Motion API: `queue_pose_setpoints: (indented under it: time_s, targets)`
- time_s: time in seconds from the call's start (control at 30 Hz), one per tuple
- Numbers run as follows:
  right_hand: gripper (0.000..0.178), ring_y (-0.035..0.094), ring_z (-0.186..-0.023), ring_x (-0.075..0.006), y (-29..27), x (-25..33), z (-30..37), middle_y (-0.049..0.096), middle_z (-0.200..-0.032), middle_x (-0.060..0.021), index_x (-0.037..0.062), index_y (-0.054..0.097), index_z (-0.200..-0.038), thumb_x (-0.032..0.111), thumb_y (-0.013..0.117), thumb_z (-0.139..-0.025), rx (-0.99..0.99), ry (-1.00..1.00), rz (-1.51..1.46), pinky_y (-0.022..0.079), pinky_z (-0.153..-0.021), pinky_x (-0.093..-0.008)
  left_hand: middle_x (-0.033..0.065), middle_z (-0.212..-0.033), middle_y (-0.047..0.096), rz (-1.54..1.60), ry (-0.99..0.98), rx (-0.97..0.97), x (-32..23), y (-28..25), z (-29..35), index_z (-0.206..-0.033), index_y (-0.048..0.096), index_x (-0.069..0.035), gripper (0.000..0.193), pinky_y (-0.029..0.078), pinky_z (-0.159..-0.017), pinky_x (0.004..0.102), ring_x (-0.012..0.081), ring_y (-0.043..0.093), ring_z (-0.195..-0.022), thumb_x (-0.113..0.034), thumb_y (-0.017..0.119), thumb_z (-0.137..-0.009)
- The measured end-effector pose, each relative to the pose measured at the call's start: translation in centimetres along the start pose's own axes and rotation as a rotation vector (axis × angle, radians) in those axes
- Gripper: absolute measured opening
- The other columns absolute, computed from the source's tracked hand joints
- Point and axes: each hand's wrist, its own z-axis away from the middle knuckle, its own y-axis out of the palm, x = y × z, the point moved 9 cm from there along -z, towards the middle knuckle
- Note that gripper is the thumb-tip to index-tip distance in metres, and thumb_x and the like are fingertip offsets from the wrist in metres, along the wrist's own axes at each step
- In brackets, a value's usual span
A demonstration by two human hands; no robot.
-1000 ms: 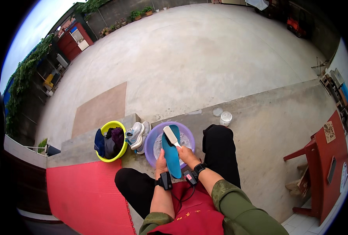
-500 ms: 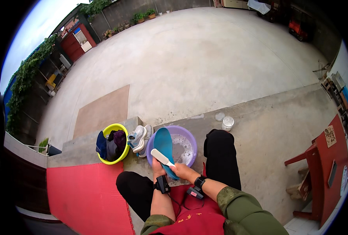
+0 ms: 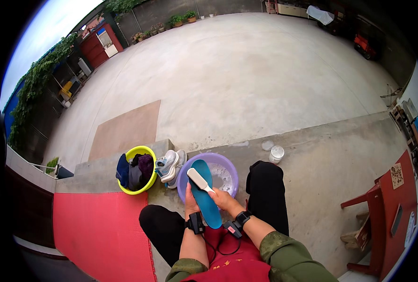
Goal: Washing the insoles of a pair of shoes using a brush and soapy water in a basin.
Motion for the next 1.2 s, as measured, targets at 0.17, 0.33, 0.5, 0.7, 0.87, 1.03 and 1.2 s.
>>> queue_pose_setpoints:
  time_s: [0.17, 0.33, 0.5, 0.7, 0.87, 1.03, 1.2]
  targets:
    - [0.038, 0.050, -0.074, -0.0401, 1.7, -0.1, 0.4, 0.052, -0.076, -0.0256, -0.0020, 0.049, -0.085, 0.034, 0.038, -0.080, 0.018, -0.205, 0.295, 0.040, -0.063, -0.0419, 0.0092, -0.093, 0.053, 0.020, 0.029, 0.028, -0.9, -0.9, -0.5, -0.103, 0.045, -0.006, 0.049, 0.044, -0.072, 0.0382, 0.0250, 0.053, -0.080, -0.048, 0.033, -0.080]
    - [0.041, 0.051, -0.072, -0.0377, -2.5, -1.7, -2.2, 0.053, -0.072, -0.0240, -0.0005, 0.050, -0.078, 0.038, 0.035, -0.080, -0.257, -0.069, 0.255, 0.039, -0.061, -0.0414, 0.0105, -0.089, 0.052, -0.115, -0.006, -0.075, 0.8, -1.1, -0.5, -0.102, 0.043, -0.001, 0.048, 0.045, -0.069, 0.0323, 0.0213, 0.053, -0.077, -0.043, 0.030, -0.083]
    - [0.043, 0.052, -0.073, -0.0368, 1.6, -1.4, -0.8, 0.053, -0.074, -0.0234, -0.0009, 0.051, -0.080, 0.038, 0.034, -0.081, -0.029, -0.152, 0.293, 0.040, -0.063, -0.0395, 0.0082, -0.091, 0.053, -0.020, 0.067, -0.034, -0.4, -3.0, -1.1, -0.101, 0.045, -0.004, 0.046, 0.044, -0.070, 0.0329, 0.0207, 0.052, -0.080, -0.044, 0.031, -0.082]
    - [0.041, 0.053, -0.071, -0.0333, -0.7, -1.8, -1.8, 0.054, -0.072, -0.0207, -0.0008, 0.052, -0.080, 0.035, 0.032, -0.082, -0.149, -0.156, 0.282, 0.040, -0.062, -0.0373, 0.0111, -0.096, 0.051, -0.109, 0.039, -0.072, 0.1, -3.1, -1.1, -0.104, 0.043, -0.004, 0.042, 0.044, -0.072, 0.0355, 0.0240, 0.052, -0.083, -0.039, 0.029, -0.084]
    - [0.042, 0.053, -0.070, -0.0339, -0.3, -3.5, -2.1, 0.054, -0.072, -0.0224, -0.0012, 0.052, -0.078, 0.035, 0.032, -0.082, -0.060, 0.055, 0.270, 0.041, -0.061, -0.0379, 0.0075, -0.089, 0.053, -0.092, 0.037, -0.134, 0.3, -2.9, -0.7, -0.099, 0.045, -0.004, 0.041, 0.044, -0.069, 0.0335, 0.0206, 0.052, -0.078, -0.039, 0.030, -0.084]
    - [0.043, 0.053, -0.068, -0.0337, 0.7, -3.6, -0.2, 0.053, -0.069, -0.0217, -0.0012, 0.052, -0.078, 0.036, 0.031, -0.082, -0.119, -0.173, 0.319, 0.040, -0.062, -0.0379, 0.0085, -0.092, 0.051, -0.111, 0.102, -0.130, -0.6, -2.4, -0.7, -0.102, 0.043, -0.003, 0.042, 0.044, -0.068, 0.0346, 0.0200, 0.052, -0.078, -0.039, 0.030, -0.084]
    - [0.044, 0.052, -0.074, -0.0370, -1.8, -3.6, -3.2, 0.053, -0.073, -0.0244, -0.0020, 0.052, -0.079, 0.038, 0.034, -0.081, -0.173, -0.012, 0.242, 0.040, -0.063, -0.0398, 0.0077, -0.090, 0.052, -0.166, 0.063, -0.112, 0.8, -2.4, -1.0, -0.103, 0.043, -0.004, 0.044, 0.044, -0.070, 0.0317, 0.0192, 0.052, -0.078, -0.041, 0.029, -0.084]
